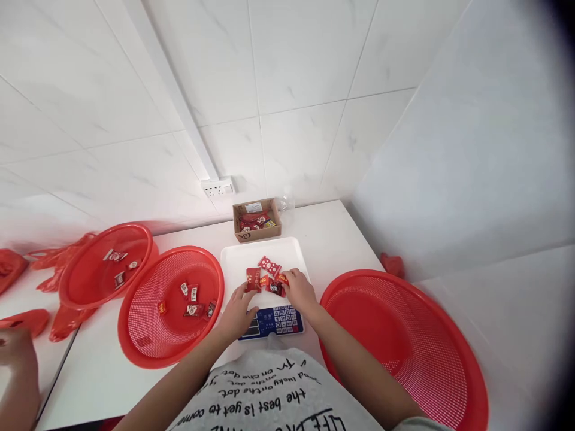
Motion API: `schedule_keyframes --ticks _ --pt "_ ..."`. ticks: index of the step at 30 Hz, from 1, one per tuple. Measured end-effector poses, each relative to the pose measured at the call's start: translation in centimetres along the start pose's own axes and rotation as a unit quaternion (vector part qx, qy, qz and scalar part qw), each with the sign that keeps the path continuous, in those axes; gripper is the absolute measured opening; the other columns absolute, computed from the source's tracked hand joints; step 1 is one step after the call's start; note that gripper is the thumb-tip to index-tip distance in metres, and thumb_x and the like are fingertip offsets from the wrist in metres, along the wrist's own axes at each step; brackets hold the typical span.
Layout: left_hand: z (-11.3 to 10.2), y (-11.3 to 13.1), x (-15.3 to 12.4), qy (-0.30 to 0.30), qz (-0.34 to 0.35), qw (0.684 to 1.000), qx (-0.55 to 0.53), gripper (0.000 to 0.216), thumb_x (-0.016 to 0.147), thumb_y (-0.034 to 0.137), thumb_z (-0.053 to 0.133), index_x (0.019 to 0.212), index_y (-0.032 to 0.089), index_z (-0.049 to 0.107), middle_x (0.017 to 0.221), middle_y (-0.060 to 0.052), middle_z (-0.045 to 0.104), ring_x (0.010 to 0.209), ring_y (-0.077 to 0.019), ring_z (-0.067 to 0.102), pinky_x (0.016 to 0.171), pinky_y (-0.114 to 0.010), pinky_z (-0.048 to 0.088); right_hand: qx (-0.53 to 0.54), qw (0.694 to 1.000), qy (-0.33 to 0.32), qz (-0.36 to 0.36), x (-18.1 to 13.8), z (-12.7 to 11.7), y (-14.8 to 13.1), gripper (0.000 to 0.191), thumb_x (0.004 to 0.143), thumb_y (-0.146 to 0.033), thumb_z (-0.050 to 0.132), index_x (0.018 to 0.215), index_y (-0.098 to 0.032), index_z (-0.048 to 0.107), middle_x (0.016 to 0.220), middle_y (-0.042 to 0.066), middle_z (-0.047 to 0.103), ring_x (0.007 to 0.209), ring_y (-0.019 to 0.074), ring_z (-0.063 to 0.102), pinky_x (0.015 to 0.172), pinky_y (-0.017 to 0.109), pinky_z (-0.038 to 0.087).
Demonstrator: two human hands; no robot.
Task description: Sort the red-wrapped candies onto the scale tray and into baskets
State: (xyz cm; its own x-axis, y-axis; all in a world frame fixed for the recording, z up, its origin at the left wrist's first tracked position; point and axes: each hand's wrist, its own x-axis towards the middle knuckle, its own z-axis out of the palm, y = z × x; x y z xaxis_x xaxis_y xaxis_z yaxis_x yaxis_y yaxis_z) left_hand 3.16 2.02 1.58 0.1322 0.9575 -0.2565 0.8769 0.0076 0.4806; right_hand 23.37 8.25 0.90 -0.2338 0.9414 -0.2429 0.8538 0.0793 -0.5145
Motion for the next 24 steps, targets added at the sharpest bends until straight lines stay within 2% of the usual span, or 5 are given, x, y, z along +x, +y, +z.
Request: schedule_keyframes --ticks 5,10,17,20,24 --pt "-0.2 1.1 0.2 -0.014 0.0 1.0 0.003 0.042 0.082 0.018 0.053 0.124 0.019 0.056 0.147 -0.014 0.036 0.137 -0.029 0.034 0.111 -0.048 0.033 -0.004 1.0 0.001 -0.002 1.0 -0.4 0.2 0.028 0.089 -0.021 0.047 0.114 -0.021 0.06 0.113 0.008 0.059 0.105 0.0213 0.054 0.079 0.027 0.041" --pt "-0.5 1.6 -0.5 -0.015 -0.012 1.0 0.011 0.041 0.082 0.018 0.055 0.123 0.019 0.057 0.146 -0.016 0.037 0.136 -0.0309 0.035 0.11 -0.049 0.034 -0.012 0.997 0.059 -0.042 2.6 -0.4 -0.6 0.035 0.087 -0.022 0.048 0.121 -0.02 0.059 0.123 0.01 0.057 0.112 0.0247 0.05 0.091 0.034 0.04" --pt "-0.8 2.1 -1.8 -0.024 -0.011 0.999 0.024 0.038 0.083 0.018 0.054 0.121 0.019 0.057 0.146 -0.015 0.039 0.136 -0.0295 0.035 0.109 -0.048 0.034 -0.052 0.99 0.052 -0.117 4.9 1.0 -2.1 0.058 0.085 -0.02 0.052 0.141 -0.023 0.038 0.15 0.008 0.036 0.135 0.0282 0.029 0.1 0.044 0.033" --pt "-1.2 2.4 -2.3 -0.037 -0.01 0.999 0.029 0.038 0.083 0.017 0.054 0.121 0.018 0.058 0.147 -0.016 0.038 0.137 -0.0296 0.034 0.11 -0.046 0.034 -0.066 0.988 0.029 -0.136 5.6 1.3 -2.4 0.049 0.087 -0.019 0.05 0.135 -0.022 0.045 0.144 0.008 0.045 0.135 0.0284 0.029 0.102 0.044 0.029" --pt "-1.5 2.5 -2.9 -0.04 -0.004 0.999 0.023 0.038 0.083 0.017 0.055 0.121 0.019 0.058 0.147 -0.015 0.039 0.137 -0.0295 0.034 0.109 -0.048 0.034 -0.076 0.988 0.032 -0.129 5.6 1.2 -2.1 0.029 0.091 -0.017 0.043 0.113 -0.018 0.061 0.118 0.01 0.063 0.116 0.0252 0.048 0.096 0.039 0.032"
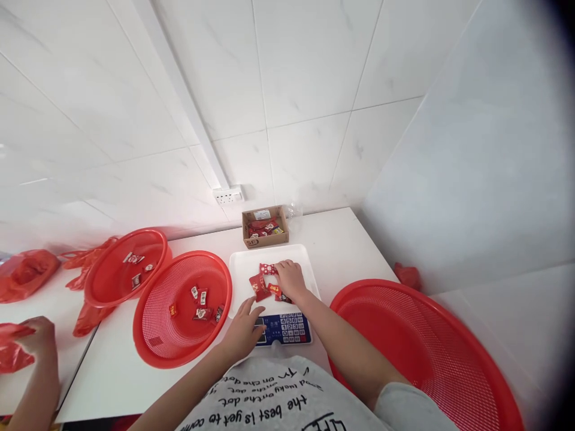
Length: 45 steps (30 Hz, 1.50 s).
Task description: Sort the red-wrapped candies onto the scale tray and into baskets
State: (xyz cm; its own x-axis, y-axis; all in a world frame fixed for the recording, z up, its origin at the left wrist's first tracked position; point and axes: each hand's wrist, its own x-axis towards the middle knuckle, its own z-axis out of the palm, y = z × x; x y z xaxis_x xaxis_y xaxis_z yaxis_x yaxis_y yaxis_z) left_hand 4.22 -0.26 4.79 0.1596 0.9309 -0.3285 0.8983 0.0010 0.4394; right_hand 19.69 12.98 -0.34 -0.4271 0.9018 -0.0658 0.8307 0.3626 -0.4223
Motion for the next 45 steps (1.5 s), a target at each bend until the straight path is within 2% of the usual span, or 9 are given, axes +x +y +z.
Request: schedule_keyframes --ticks 5,13,18,22,27,32,38,42,45 --pt "-0.2 -0.1 -0.5 -0.02 0.001 1.0 -0.004 0.039 0.084 0.019 0.053 0.122 0.017 0.057 0.146 -0.015 0.04 0.138 -0.0296 0.032 0.111 -0.047 0.032 -0.016 0.999 0.006 0.031 -1.3 -0.3 0.8 0.027 0.09 -0.012 0.04 0.101 -0.015 0.065 0.108 0.012 0.065 0.105 0.0245 0.054 0.088 0.036 0.037" --pt "-0.6 0.2 -1.0 -0.033 0.032 0.999 0.001 0.041 0.083 0.019 0.053 0.123 0.018 0.057 0.145 -0.015 0.042 0.138 -0.0279 0.032 0.111 -0.045 0.031 0.0 1.0 0.008 -0.001 -0.3 0.1 -1.0 0.043 0.089 -0.024 0.049 0.133 -0.023 0.047 0.145 0.007 0.044 0.134 0.0248 0.032 0.104 0.04 0.028" --pt "0.0 -1.8 -1.9 0.0 0.038 0.999 -0.02 0.038 0.08 0.019 0.057 0.118 0.02 0.061 0.141 -0.014 0.047 0.134 -0.0286 0.038 0.109 -0.047 0.034 0.012 1.0 -0.005 0.005 0.4 0.0 -1.9 0.034 0.087 -0.017 0.049 0.121 -0.019 0.056 0.125 0.011 0.06 0.122 0.0243 0.046 0.1 0.038 0.032" --pt "0.0 -2.8 -2.2 0.036 0.021 0.995 -0.087 0.032 0.082 0.023 0.054 0.113 0.021 0.063 0.136 -0.012 0.053 0.128 -0.0249 0.046 0.108 -0.044 0.036 0.031 0.998 0.005 0.051 -0.8 -1.1 -2.2 0.029 0.085 -0.013 0.048 0.111 -0.016 0.059 0.112 0.011 0.063 0.102 0.0209 0.059 0.086 0.031 0.042" --pt "-2.3 -0.5 -1.7 0.046 -0.002 0.967 -0.251 0.036 0.089 0.041 0.043 0.113 0.021 0.061 0.119 -0.01 0.065 0.112 -0.0221 0.058 0.101 -0.039 0.043 0.221 0.972 0.06 0.046 -5.5 -3.7 -4.6 0.029 0.08 -0.015 0.053 0.108 -0.019 0.058 0.11 0.007 0.064 0.101 0.0182 0.061 0.087 0.03 0.046" --pt "-4.9 3.0 -1.5 0.066 0.019 0.891 -0.449 0.045 0.091 0.051 0.039 0.109 0.016 0.061 0.102 -0.007 0.067 0.097 -0.02 0.06 0.091 -0.036 0.046 0.389 0.915 0.097 0.042 -11.1 -6.5 -8.4 0.032 0.073 -0.02 0.059 0.105 -0.022 0.056 0.109 0.007 0.062 0.099 0.0211 0.059 0.088 0.037 0.047" --pt "-7.6 4.7 -2.8 0.054 0.066 0.877 -0.472 0.039 0.088 0.051 0.046 0.078 0.015 0.058 0.071 0.002 0.056 0.07 -0.0139 0.051 0.07 -0.027 0.044 0.526 0.846 0.055 0.075 -14.2 -9.4 -10.0 0.031 0.081 -0.044 0.06 0.099 -0.02 0.051 0.092 0.003 0.061 0.081 0.0157 0.057 0.073 0.03 0.047" --pt "-9.5 5.1 -4.1 0.031 0.094 0.869 -0.485 0.04 0.088 0.052 0.044 0.069 0.017 0.05 0.064 0.004 0.05 0.061 -0.0114 0.044 0.061 -0.024 0.04 0.494 0.868 -0.021 0.037 -15.6 -11.1 -11.4 0.038 0.09 -0.052 0.044 0.075 -0.018 0.051 0.071 0.0 0.056 0.069 0.0136 0.053 0.065 0.026 0.042" --pt "-10.9 5.2 -5.3 0.037 0.126 0.867 -0.481 0.043 0.088 0.053 0.044 0.063 0.018 0.044 0.06 0.005 0.044 0.057 -0.01 0.038 0.055 -0.022 0.036 0.46 0.888 -0.008 0.006 -16.5 -12.3 -13.0 0.039 0.092 -0.049 0.041 0.07 -0.018 0.05 0.067 -0.001 0.052 0.064 0.012 0.047 0.06 0.024 0.037"
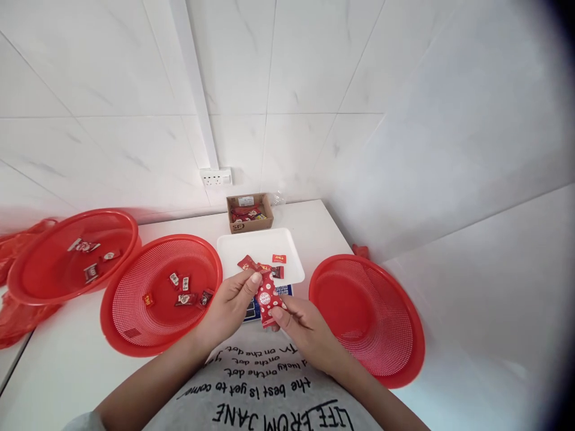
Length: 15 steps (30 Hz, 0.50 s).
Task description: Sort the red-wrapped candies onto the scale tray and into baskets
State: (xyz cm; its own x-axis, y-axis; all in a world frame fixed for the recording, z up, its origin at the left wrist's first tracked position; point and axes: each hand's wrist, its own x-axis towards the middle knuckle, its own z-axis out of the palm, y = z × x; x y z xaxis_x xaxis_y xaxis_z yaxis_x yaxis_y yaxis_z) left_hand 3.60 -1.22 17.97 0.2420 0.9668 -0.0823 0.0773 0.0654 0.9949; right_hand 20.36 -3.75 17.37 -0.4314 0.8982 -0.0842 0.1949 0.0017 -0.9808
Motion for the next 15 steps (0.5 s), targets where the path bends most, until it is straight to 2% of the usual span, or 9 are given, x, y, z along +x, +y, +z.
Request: schedule_keyframes --ticks 3,5,11,15 --pt "-0.7 1.5 -1.0 0.004 0.054 0.998 0.028 0.045 0.089 0.052 0.044 0.059 0.019 0.04 0.056 0.005 0.036 0.053 -0.009 0.031 0.049 -0.021 0.029 -0.035 0.998 0.005 -0.051 -0.6 0.6 -1.9 0.037 0.094 -0.045 0.04 0.068 -0.019 0.049 0.066 -0.002 0.046 0.062 0.011 0.042 0.056 0.023 0.033" --pt "-1.3 2.3 -1.6 0.004 0.077 0.996 0.035 0.044 0.09 0.049 0.044 0.059 0.018 0.041 0.056 0.005 0.036 0.053 -0.009 0.031 0.048 -0.021 0.028 -0.046 0.995 0.001 -0.086 -0.8 0.9 -3.1 0.037 0.094 -0.043 0.04 0.068 -0.019 0.049 0.064 -0.002 0.044 0.06 0.0109 0.04 0.055 0.024 0.033" --pt "-3.2 2.9 -2.9 -0.056 0.064 0.996 -0.026 0.041 0.089 0.048 0.048 0.064 0.016 0.056 0.06 0.0 0.051 0.058 -0.012 0.045 0.055 -0.024 0.04 -0.029 0.991 -0.001 -0.131 -1.2 2.3 -4.8 0.038 0.094 -0.042 0.041 0.064 -0.019 0.046 0.061 -0.003 0.04 0.056 0.0096 0.036 0.054 0.024 0.031" --pt "-3.8 2.7 -3.4 -0.126 0.069 0.986 -0.079 0.036 0.087 0.05 0.051 0.083 0.016 0.065 0.072 -0.003 0.061 0.069 -0.0156 0.056 0.065 -0.027 0.047 -0.02 0.991 0.019 -0.133 -1.5 3.2 -4.9 0.037 0.094 -0.042 0.041 0.066 -0.02 0.047 0.063 -0.002 0.042 0.057 0.0102 0.037 0.053 0.024 0.031"
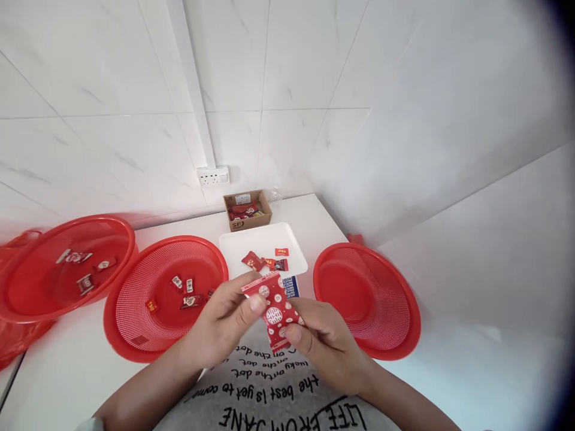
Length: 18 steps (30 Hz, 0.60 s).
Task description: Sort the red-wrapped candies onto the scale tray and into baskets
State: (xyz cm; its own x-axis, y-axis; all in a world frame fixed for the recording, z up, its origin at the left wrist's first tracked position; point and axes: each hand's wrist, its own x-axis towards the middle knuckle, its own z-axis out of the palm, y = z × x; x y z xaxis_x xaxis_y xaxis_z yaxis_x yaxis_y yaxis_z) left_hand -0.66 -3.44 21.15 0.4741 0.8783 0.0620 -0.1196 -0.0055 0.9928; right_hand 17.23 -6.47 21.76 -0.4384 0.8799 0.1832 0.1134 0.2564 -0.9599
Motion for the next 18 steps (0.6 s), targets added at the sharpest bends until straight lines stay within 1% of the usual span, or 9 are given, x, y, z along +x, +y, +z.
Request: schedule_keyframes --ticks 2,4,6,9,12,14,16,18 --pt "0.0 0.1 -0.3 -0.032 0.003 0.999 -0.005 0.031 0.086 0.046 0.056 0.087 0.017 0.067 0.076 -0.003 0.063 0.074 -0.0163 0.058 0.07 -0.028 0.049 0.006 1.0 0.009 0.004 -0.1 0.4 0.0 0.036 0.094 -0.041 0.041 0.066 -0.02 0.048 0.063 -0.002 0.042 0.057 0.0104 0.037 0.052 0.024 0.031" --pt "-0.1 0.3 -0.6 -0.052 -0.006 0.999 -0.012 0.027 0.086 0.042 0.057 0.086 0.018 0.068 0.075 -0.002 0.064 0.075 -0.0165 0.058 0.071 -0.028 0.049 0.007 1.0 0.017 0.011 -0.1 0.9 0.0 0.036 0.094 -0.042 0.041 0.066 -0.02 0.048 0.061 -0.003 0.041 0.057 0.0104 0.036 0.051 0.024 0.031" --pt "-0.2 0.4 -0.9 -0.067 -0.021 0.997 -0.025 0.025 0.087 0.04 0.056 0.086 0.017 0.068 0.076 -0.003 0.064 0.077 -0.0178 0.06 0.072 -0.029 0.05 0.009 0.999 0.031 0.02 -0.2 1.3 0.1 0.038 0.092 -0.048 0.043 0.066 -0.02 0.048 0.06 -0.003 0.04 0.056 0.0104 0.035 0.05 0.024 0.031" --pt "-0.6 0.5 -1.3 -0.082 -0.025 0.996 -0.037 0.023 0.086 0.037 0.058 0.089 0.017 0.068 0.079 -0.005 0.065 0.079 -0.0184 0.059 0.071 -0.029 0.05 0.02 0.998 0.057 0.03 -0.2 1.9 0.2 0.042 0.088 -0.057 0.045 0.069 -0.02 0.049 0.061 -0.002 0.043 0.056 0.0105 0.037 0.05 0.024 0.031" --pt "-1.0 0.3 -1.5 -0.085 -0.015 0.996 -0.018 0.021 0.084 0.038 0.061 0.087 0.017 0.065 0.077 -0.003 0.062 0.072 -0.0154 0.056 0.067 -0.027 0.048 0.002 0.996 0.074 0.046 -0.2 2.4 0.0 0.04 0.091 -0.051 0.043 0.067 -0.019 0.049 0.061 -0.002 0.044 0.056 0.0103 0.039 0.051 0.024 0.032" --pt "-1.4 0.2 -1.4 -0.093 -0.001 0.996 -0.001 0.028 0.084 0.044 0.059 0.085 0.017 0.062 0.077 -0.003 0.059 0.07 -0.0146 0.053 0.065 -0.026 0.046 -0.008 0.996 0.074 0.051 -0.2 2.6 -0.3 0.039 0.093 -0.045 0.043 0.065 -0.019 0.048 0.06 -0.002 0.044 0.056 0.0098 0.039 0.05 0.023 0.032" --pt "-1.6 0.1 -1.2 -0.094 0.011 0.995 0.01 0.036 0.084 0.052 0.054 0.081 0.016 0.059 0.074 -0.002 0.057 0.067 -0.014 0.05 0.062 -0.025 0.044 -0.009 0.996 0.071 0.045 -0.3 2.5 -0.5 0.038 0.093 -0.041 0.044 0.062 -0.019 0.047 0.057 -0.003 0.044 0.054 0.0091 0.039 0.05 0.023 0.031" --pt "-1.6 0.1 -0.9 -0.083 0.004 0.996 0.022 0.038 0.087 0.052 0.05 0.075 0.016 0.056 0.068 0.0 0.052 0.062 -0.0118 0.045 0.058 -0.023 0.04 -0.007 0.997 0.065 0.045 -0.5 2.3 -0.7 0.039 0.093 -0.039 0.046 0.059 -0.019 0.046 0.056 -0.004 0.043 0.052 0.0083 0.037 0.049 0.023 0.03"
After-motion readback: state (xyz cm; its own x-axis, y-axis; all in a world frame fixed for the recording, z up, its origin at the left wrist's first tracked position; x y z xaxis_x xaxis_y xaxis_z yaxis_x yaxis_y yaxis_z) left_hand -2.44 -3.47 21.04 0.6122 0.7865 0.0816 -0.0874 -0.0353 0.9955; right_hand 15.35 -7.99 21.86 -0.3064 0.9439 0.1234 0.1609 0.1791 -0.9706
